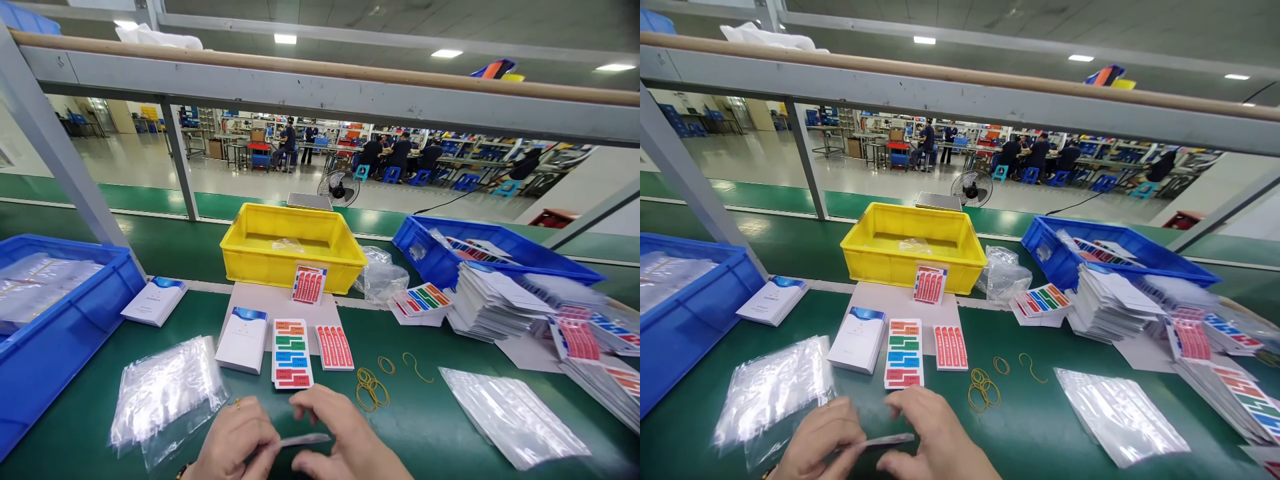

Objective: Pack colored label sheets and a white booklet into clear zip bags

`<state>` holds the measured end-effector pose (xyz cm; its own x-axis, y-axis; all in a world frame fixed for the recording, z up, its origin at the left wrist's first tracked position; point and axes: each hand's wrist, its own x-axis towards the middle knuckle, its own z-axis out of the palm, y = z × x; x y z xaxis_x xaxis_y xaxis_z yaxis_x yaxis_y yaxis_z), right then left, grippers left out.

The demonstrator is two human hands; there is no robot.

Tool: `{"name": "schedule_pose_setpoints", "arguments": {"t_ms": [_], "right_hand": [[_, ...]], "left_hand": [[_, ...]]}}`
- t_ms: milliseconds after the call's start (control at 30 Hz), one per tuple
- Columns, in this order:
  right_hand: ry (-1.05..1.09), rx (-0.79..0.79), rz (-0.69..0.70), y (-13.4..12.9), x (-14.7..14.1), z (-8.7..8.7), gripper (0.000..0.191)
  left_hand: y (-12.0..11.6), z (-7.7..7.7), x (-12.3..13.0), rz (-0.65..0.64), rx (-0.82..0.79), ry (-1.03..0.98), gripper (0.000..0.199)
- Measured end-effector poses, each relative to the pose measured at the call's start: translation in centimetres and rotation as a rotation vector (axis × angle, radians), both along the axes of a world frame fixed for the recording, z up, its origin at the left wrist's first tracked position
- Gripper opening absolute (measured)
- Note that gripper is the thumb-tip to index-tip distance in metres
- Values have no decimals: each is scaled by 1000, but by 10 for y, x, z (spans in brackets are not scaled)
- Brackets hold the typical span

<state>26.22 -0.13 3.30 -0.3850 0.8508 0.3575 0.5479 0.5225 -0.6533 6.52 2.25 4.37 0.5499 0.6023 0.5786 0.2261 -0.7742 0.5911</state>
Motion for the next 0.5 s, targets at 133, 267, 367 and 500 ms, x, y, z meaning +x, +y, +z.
{"name": "schedule_pose_setpoints", "arguments": {"t_ms": [133, 267, 367, 500], "right_hand": [[-46, -109, 46, 5, 13, 0, 21], [171, -86, -146, 34, 40, -3, 23], [387, -80, -433, 78, 65, -10, 22], [509, -124, -540, 146, 89, -34, 31]], "left_hand": [[5, -7, -14, 24, -7, -18, 11], [11, -29, -37, 258, -25, -8, 33], [14, -44, -51, 430, -247, 91, 23], [13, -56, -60, 510, -479, 375, 29]]}}
